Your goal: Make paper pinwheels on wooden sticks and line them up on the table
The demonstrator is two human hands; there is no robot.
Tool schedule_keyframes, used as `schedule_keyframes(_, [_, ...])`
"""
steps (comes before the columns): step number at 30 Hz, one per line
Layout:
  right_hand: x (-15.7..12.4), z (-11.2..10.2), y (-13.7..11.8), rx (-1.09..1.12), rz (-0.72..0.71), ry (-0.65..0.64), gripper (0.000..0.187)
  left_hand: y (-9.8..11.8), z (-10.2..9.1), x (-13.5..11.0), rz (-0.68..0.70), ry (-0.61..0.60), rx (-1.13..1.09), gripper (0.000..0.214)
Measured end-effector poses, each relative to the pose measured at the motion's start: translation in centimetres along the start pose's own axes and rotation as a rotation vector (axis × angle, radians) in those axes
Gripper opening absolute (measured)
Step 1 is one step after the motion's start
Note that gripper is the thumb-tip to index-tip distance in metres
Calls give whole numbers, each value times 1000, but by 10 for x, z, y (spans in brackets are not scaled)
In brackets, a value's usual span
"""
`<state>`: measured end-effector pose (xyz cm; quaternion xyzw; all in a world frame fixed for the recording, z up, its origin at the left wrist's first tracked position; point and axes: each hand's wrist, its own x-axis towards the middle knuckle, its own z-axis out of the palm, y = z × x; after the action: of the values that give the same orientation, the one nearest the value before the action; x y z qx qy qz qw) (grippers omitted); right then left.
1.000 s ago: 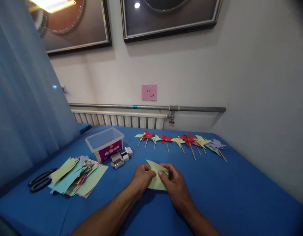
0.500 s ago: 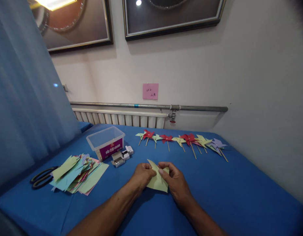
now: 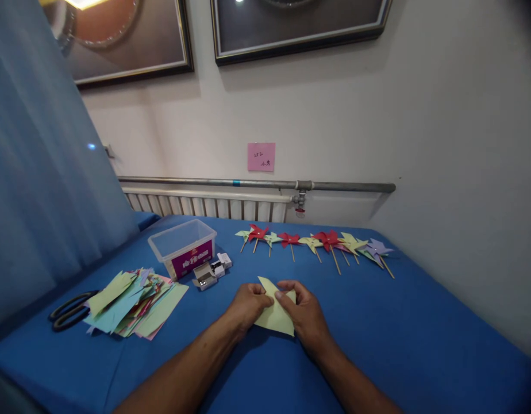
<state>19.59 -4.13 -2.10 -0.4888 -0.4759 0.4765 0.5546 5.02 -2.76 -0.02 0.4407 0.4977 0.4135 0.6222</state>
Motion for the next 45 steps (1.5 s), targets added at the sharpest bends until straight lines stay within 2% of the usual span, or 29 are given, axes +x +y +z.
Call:
schedule_keyframes(9, [-6,2,-2,-199,-79,123,26,2,0,-3,-5,-31,-11,20])
schedule_keyframes(14, [-10,5,-9,-233,-80,117,20,2,0,-2,-7,-10,1,23])
schedule_keyframes(18, [-12,6,-13,-235,-85,136,18,-1,-2,0,-2,-38,27,26])
schedule_keyframes(23, [-11,7,-11,-161,-64,119,23,0,-2,-1,5,-34,35,28])
schedule_keyframes(28, [-4,6,-1,86,40,47,59,4,-5,-2,-6,-50,0,26])
schedule_keyframes(30, [-5,7,0,199,98,24,64,4,-6,-2,-8,-46,-20,26])
schedule_keyframes(34, [-13,9,-7,357,175,-86,49,3,-9,-1,5,-41,-27,24])
schedule_keyframes(38, [-17,9,-12,364,193,-199,39,3,-9,-2,1,-62,-24,24])
schedule_keyframes(41, [-15,8,-7,344,200,-177,40,4,-7,-3,3,-89,-38,24])
schedule_keyframes(45, [-12,9,4,284,173,-76,42,5,-5,-5,0,-83,-43,21])
